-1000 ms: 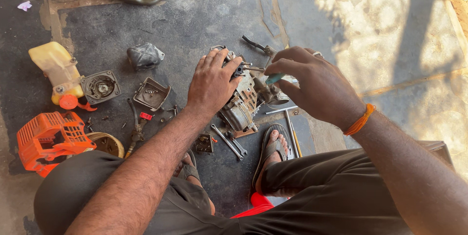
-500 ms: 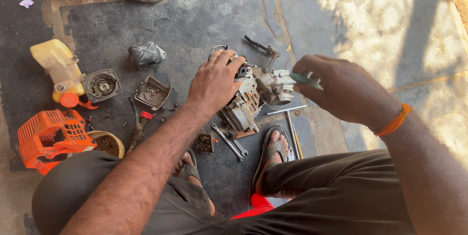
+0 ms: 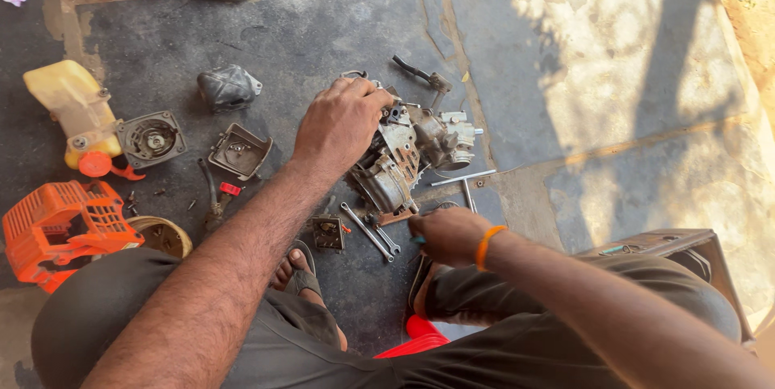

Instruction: The person sits on a low chair working on a small engine placed on the tiled floor, using a screwdriver and wrenches to loosen and remove parts. They detach a metal bracket, reposition the engine, retrieve tools from a toolbox, and continue unscrewing components from the engine housing.

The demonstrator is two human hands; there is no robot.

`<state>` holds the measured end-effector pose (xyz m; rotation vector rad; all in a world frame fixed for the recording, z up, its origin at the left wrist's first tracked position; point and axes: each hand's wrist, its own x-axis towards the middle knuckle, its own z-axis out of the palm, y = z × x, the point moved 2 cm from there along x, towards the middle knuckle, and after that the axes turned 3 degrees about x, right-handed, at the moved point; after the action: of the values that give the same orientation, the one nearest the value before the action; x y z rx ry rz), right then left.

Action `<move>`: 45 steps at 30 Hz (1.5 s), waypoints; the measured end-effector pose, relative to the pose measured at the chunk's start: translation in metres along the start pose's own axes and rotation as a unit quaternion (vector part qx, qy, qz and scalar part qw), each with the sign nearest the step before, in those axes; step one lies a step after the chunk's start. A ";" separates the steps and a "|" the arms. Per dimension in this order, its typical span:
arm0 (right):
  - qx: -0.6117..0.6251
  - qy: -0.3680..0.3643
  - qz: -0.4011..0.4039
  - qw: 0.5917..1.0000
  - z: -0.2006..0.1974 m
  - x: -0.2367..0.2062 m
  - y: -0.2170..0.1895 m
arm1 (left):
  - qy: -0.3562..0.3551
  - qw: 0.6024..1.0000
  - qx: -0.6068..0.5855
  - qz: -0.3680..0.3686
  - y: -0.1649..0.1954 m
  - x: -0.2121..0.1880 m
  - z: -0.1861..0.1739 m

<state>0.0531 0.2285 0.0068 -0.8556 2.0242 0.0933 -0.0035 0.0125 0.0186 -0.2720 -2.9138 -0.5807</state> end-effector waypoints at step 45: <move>0.099 -0.007 -0.078 0.992 -0.037 -0.021 -0.088 | 0.131 0.940 -0.283 -0.139 -0.027 0.021 -0.043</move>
<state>0.0865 0.1586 0.0668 -0.8797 1.9091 -0.1849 -0.0242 -0.0259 0.0523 0.1516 -2.4780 -1.3826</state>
